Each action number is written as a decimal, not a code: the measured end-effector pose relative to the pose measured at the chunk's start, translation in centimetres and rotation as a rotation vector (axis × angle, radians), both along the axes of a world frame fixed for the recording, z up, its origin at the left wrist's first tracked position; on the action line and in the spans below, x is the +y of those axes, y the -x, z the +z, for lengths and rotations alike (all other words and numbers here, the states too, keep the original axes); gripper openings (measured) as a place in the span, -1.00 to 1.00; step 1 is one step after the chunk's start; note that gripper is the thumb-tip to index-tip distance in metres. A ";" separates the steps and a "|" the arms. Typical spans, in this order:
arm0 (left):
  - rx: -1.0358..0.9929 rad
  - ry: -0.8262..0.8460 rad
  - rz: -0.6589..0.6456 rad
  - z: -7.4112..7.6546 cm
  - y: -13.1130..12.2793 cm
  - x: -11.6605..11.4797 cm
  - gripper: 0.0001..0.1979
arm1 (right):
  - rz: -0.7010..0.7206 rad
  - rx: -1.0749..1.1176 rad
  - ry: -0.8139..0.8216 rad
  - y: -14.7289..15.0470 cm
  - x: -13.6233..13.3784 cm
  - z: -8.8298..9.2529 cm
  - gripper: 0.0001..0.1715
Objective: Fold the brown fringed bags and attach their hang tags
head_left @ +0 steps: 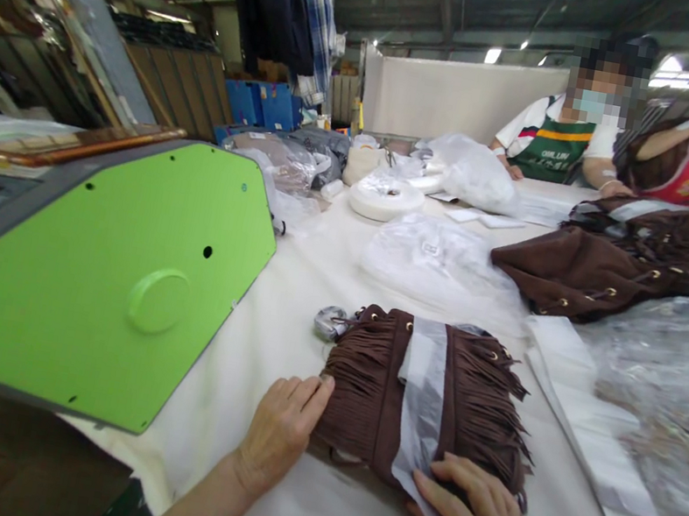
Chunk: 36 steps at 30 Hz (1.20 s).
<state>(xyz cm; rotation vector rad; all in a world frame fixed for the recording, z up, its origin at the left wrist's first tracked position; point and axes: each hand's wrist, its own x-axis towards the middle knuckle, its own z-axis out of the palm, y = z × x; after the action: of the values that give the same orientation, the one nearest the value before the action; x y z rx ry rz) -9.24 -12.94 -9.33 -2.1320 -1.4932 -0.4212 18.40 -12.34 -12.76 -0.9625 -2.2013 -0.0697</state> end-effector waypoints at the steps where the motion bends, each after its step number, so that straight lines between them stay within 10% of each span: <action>1: 0.009 0.006 0.011 0.2 0.6 -0.1 -0.58 | 0.001 -0.001 -0.002 0.0 0.0 0.0 -0.72; 9: 0.042 -0.033 0.098 2.4 2.5 -2.6 -0.70 | 0.018 0.034 -0.034 0.2 -0.1 0.7 -0.77; 15: -0.221 0.235 -0.460 3.6 -4.9 -1.4 -0.59 | 0.016 0.077 0.010 0.7 -0.4 1.6 -0.72; 21: -0.453 0.209 -0.596 1.8 -7.7 0.5 -0.73 | 0.014 0.112 -0.037 0.2 -0.7 1.8 -0.69; 31: -0.467 0.193 -0.643 0.6 -7.0 -0.1 -0.66 | 0.058 0.073 -0.100 -0.1 -0.6 0.9 -0.65; 36: -0.889 0.626 -0.451 3.8 -6.0 1.5 -0.35 | 0.028 0.108 -0.047 -0.2 -0.8 0.7 -0.67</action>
<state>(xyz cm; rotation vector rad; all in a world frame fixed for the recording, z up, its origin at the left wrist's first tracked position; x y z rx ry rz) -3.26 -11.41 -5.57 -3.0169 -1.7097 -1.3525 18.56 -13.12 -12.03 -0.8890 -2.1047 -0.0552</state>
